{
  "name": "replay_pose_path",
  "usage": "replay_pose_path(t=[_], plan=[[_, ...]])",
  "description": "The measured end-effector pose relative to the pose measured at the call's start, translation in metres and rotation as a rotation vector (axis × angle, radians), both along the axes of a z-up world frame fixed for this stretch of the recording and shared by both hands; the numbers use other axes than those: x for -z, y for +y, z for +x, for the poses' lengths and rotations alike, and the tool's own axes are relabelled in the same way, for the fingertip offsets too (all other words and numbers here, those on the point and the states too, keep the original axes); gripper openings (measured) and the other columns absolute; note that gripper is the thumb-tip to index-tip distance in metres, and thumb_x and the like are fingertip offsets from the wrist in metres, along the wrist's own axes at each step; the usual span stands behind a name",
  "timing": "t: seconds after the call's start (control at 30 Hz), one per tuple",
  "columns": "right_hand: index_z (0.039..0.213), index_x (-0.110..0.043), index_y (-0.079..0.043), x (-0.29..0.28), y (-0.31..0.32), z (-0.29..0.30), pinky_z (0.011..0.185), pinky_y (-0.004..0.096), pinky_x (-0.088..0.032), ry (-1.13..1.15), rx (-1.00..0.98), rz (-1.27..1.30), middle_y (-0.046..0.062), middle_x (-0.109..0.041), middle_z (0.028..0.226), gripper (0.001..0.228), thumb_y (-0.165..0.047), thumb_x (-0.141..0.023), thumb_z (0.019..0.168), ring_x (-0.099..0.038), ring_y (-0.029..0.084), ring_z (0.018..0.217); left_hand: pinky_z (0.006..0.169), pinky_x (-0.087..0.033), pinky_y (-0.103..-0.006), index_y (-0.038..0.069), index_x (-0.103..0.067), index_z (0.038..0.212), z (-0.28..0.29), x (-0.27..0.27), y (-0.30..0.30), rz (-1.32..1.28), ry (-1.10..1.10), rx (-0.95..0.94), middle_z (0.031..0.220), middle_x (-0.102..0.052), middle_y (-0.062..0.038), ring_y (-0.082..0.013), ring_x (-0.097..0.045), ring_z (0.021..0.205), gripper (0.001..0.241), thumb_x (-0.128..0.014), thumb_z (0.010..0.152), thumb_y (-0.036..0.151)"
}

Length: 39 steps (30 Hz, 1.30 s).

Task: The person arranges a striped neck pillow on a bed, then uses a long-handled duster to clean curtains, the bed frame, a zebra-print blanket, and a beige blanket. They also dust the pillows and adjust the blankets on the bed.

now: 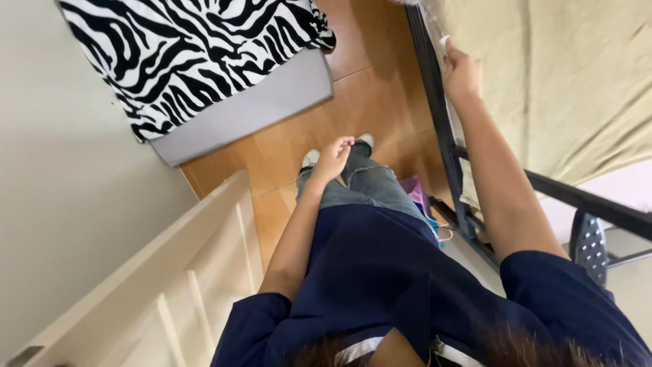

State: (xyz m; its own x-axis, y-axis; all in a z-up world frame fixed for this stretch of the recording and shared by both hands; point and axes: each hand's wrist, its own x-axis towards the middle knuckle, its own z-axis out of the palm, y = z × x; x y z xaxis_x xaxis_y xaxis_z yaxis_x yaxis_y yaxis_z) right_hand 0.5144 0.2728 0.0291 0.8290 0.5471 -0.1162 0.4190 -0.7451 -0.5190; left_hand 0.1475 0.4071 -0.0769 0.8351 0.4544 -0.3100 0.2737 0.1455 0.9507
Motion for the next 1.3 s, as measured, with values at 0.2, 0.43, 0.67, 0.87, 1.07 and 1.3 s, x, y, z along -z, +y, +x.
replay_pose_path(t=[0.2,0.43,0.67,0.87,1.07,1.3], plan=[[0.124,-0.076,-0.015,0.140,-0.150,0.041,0.084,0.048,-0.056,0.031,-0.363,-0.703,0.022,-0.073,0.108,0.031,-0.016,-0.062,0.096,-0.071,0.039,0.097,0.093,-0.056,-0.0331,0.004,-0.066,0.126,0.011,0.020,-0.028,0.063,0.080,0.049,0.116,-0.075,-0.011,-0.0217,-0.072,0.108,0.026,-0.057,0.104,0.014],[0.134,-0.068,-0.024,0.097,-0.176,0.027,0.059,0.035,-0.057,0.646,-0.121,-0.721,0.009,-0.077,0.100,0.052,-0.004,-0.061,0.087,-0.072,0.023,0.070,0.094,-0.056,-0.0337,0.003,-0.067,0.123,0.019,0.080,-0.008,0.074,0.130,0.020,0.115,-0.075,-0.013,-0.0227,-0.072,0.109,0.026,-0.061,0.101,0.014],[0.144,-0.063,-0.024,-0.047,-0.044,0.024,0.044,0.023,-0.034,0.862,0.345,0.102,-0.001,-0.057,0.071,0.041,-0.017,-0.062,0.104,-0.044,0.005,0.053,0.093,-0.054,-0.0308,0.003,-0.068,0.121,0.039,0.081,0.032,0.006,0.141,-0.063,0.113,-0.076,-0.010,-0.0191,-0.071,0.108,0.023,-0.060,0.102,0.014],[0.154,-0.060,-0.014,-0.050,0.003,0.100,0.048,0.021,-0.029,0.870,0.367,0.597,0.000,-0.059,0.076,0.039,-0.016,-0.063,0.114,-0.039,0.004,0.054,0.093,-0.055,-0.0297,0.003,-0.068,0.121,0.070,0.077,0.087,-0.020,0.129,-0.022,0.110,-0.076,-0.008,-0.0170,-0.072,0.106,0.023,-0.059,0.104,0.015],[0.163,-0.052,-0.011,0.038,0.002,0.202,0.048,0.023,-0.031,0.733,0.359,0.694,0.001,-0.059,0.074,0.044,-0.016,-0.056,0.119,-0.041,0.007,0.053,0.093,-0.058,-0.0334,0.001,-0.062,0.125,0.087,0.127,0.155,-0.224,0.011,-0.092,0.118,-0.071,-0.009,-0.0177,-0.068,0.110,0.025,-0.055,0.106,0.015],[0.158,-0.032,-0.013,0.187,-0.019,0.221,0.097,0.051,-0.044,-0.088,0.403,-0.432,0.016,-0.050,0.133,0.077,-0.021,-0.076,0.095,-0.049,0.030,0.117,0.088,-0.055,-0.0300,0.007,-0.060,0.132,0.076,0.121,0.210,-0.454,0.398,-0.436,0.129,-0.071,-0.006,-0.0182,-0.071,0.109,0.034,-0.051,0.104,0.024]])
